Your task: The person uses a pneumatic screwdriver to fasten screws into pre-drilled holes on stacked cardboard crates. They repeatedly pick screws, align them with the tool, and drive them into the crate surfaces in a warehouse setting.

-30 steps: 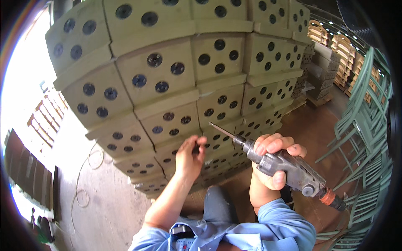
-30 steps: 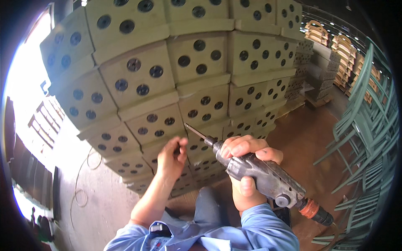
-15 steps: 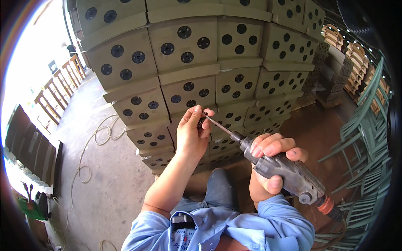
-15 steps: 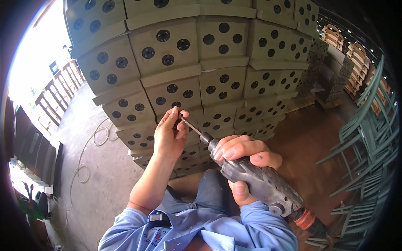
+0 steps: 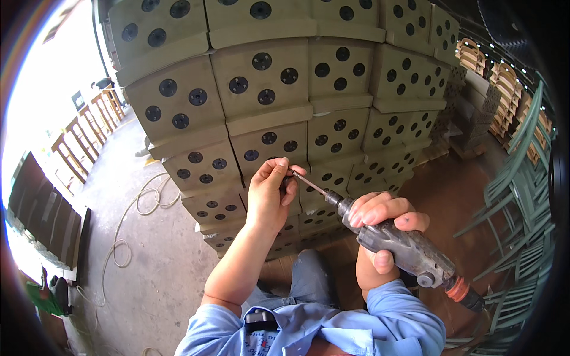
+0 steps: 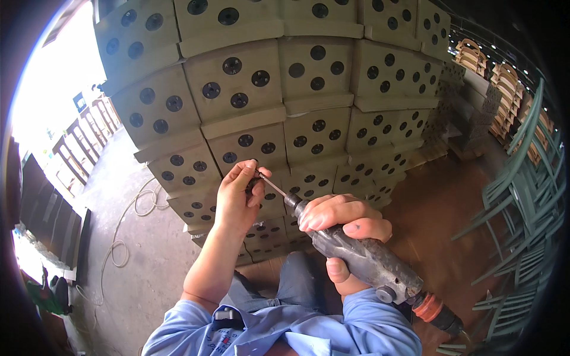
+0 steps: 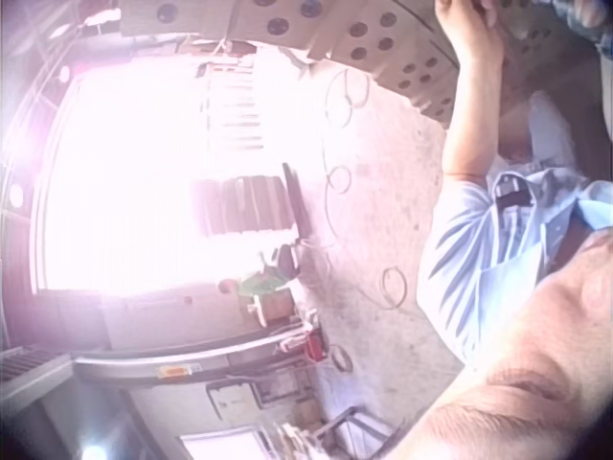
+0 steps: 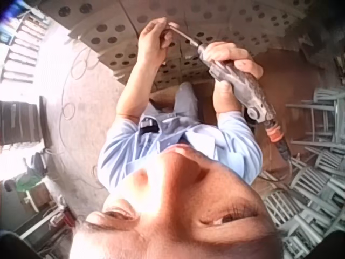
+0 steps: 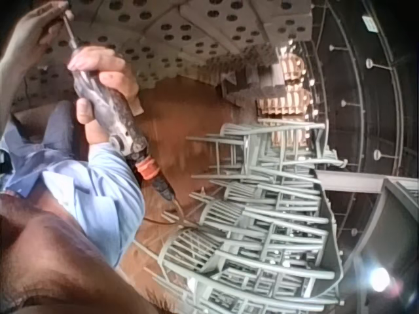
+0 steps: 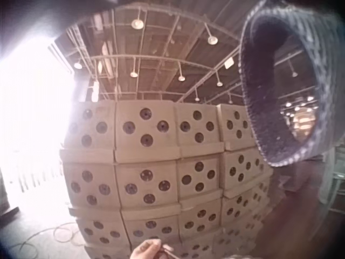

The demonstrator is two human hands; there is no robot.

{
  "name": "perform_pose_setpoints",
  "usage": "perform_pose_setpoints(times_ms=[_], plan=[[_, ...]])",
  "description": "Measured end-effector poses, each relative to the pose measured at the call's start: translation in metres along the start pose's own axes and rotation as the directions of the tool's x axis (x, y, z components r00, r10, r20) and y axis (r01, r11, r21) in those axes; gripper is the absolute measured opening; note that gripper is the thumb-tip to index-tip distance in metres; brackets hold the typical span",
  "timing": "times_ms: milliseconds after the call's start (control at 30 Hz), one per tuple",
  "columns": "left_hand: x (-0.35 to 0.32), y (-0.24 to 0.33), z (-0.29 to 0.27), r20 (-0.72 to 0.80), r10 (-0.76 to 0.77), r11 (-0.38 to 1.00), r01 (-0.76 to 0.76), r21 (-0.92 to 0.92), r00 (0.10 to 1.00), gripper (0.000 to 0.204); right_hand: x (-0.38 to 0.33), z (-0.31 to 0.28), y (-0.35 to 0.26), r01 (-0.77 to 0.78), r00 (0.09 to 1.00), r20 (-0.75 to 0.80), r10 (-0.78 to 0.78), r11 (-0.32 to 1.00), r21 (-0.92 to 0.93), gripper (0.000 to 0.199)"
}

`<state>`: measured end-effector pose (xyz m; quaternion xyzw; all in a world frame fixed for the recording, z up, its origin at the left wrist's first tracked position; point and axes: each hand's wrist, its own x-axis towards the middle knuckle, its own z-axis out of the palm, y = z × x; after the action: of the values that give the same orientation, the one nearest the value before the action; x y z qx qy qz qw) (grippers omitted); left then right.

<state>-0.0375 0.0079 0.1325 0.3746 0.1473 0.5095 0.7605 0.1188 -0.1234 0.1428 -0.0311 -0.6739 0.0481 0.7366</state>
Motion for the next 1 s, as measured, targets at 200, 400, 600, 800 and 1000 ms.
perform_pose_setpoints(times_ms=[200,400,600,800,1000], plan=[[0.030,0.014,0.004,0.074,-0.059,0.991,0.067,-0.119,0.996,0.021,0.018,0.009,0.023,0.067,0.997,-0.022,-0.068,0.996,-0.066,0.049],[0.064,0.030,0.020,0.196,0.003,0.982,0.035,-0.186,0.981,0.023,0.052,0.019,0.059,0.236,0.964,0.180,-0.195,0.941,-0.244,0.053],[0.079,0.037,0.015,0.181,0.025,0.981,0.010,-0.191,0.983,0.027,0.065,0.026,0.086,0.308,0.930,0.304,-0.207,0.889,-0.338,0.058],[0.091,0.032,0.010,0.147,0.048,0.978,-0.016,-0.210,0.988,0.031,0.068,0.028,0.104,0.300,0.929,0.317,-0.190,0.888,-0.348,0.058],[0.089,0.032,0.011,0.156,0.030,0.976,0.005,-0.219,0.987,0.032,0.068,0.033,0.104,0.316,0.931,0.296,-0.215,0.881,-0.353,0.057]])
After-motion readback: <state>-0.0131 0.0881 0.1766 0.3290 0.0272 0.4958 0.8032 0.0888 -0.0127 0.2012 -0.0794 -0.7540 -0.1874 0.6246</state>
